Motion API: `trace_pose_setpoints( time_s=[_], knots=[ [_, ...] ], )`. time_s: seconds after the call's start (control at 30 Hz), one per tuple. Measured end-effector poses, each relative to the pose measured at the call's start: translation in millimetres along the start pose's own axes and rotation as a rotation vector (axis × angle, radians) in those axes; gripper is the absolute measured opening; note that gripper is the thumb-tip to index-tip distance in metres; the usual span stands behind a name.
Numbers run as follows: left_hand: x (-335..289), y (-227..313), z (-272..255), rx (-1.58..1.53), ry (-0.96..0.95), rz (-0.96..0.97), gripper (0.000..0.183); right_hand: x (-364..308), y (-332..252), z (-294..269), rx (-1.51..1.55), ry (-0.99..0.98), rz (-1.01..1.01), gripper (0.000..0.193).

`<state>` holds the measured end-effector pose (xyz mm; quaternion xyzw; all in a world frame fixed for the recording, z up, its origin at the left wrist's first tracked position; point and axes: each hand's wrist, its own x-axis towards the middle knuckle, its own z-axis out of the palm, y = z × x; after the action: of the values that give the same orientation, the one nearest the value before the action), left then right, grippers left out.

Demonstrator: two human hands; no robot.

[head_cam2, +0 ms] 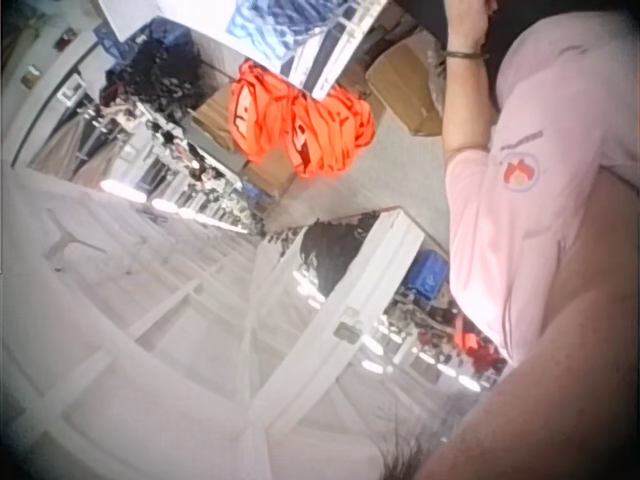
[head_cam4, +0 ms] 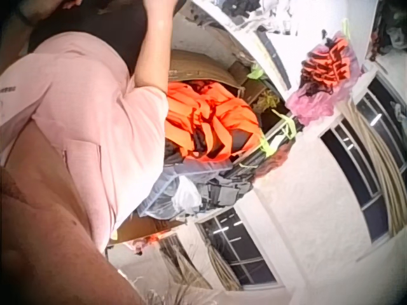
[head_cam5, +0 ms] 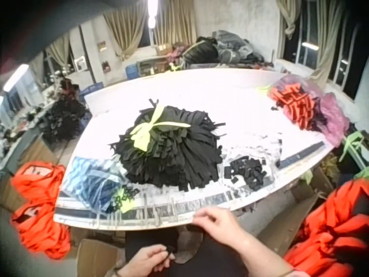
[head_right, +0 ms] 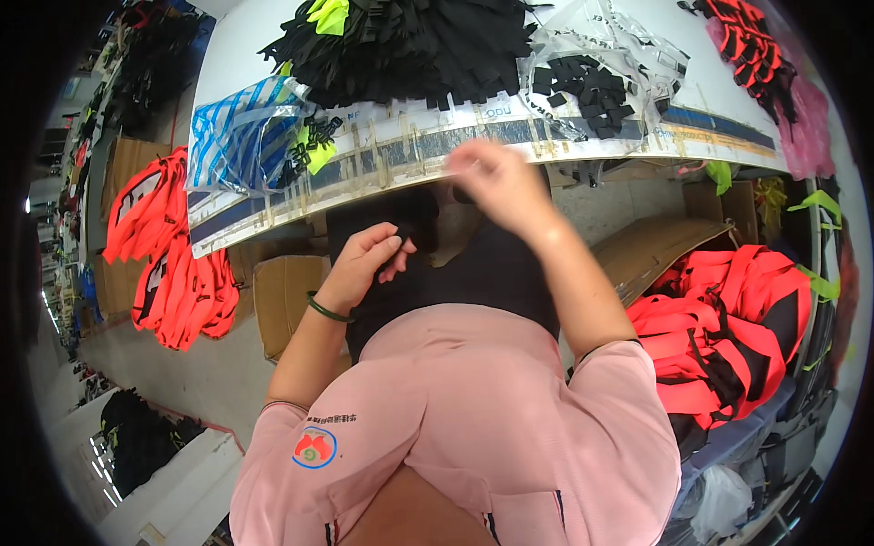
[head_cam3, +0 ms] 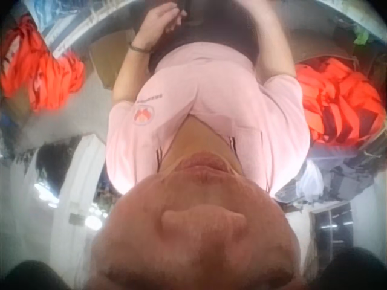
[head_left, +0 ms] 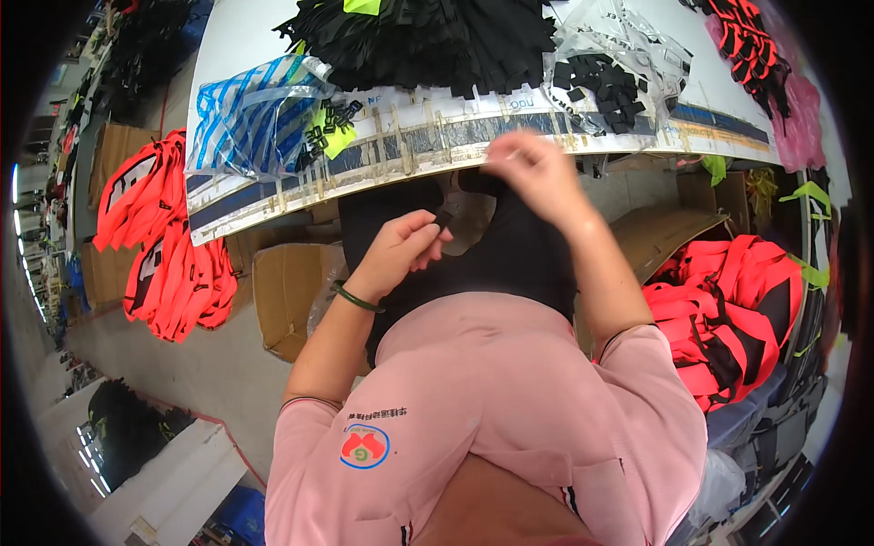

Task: Assembling black straps with plastic buckles on a workbench.

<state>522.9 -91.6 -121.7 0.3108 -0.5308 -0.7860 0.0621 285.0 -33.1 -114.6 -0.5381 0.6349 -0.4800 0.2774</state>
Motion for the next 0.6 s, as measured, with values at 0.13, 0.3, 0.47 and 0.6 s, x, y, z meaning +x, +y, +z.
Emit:
trace_pose_setpoints(
  time_s=[0.13, 0.3, 0.47, 0.6],
  knots=[
    [-1, -3, -4, 0.001, 0.117, 0.023, 0.018, 42, 63, -82, -0.467, 0.405, 0.213, 0.012],
    [4, -2, 3, 0.024, 0.089, 0.000, 0.019, 62, 94, -102, -0.892, 0.220, 0.180, 0.014],
    [4, -6, 4, -0.016, 0.067, 0.001, 0.020, 69, 96, -102, -1.061, 0.059, 0.212, 0.019],
    [3, -9, 4, -0.044, 0.052, -0.005, 0.020, 74, 97, -108, -1.052, -0.008, 0.192, 0.019]
  ],
)
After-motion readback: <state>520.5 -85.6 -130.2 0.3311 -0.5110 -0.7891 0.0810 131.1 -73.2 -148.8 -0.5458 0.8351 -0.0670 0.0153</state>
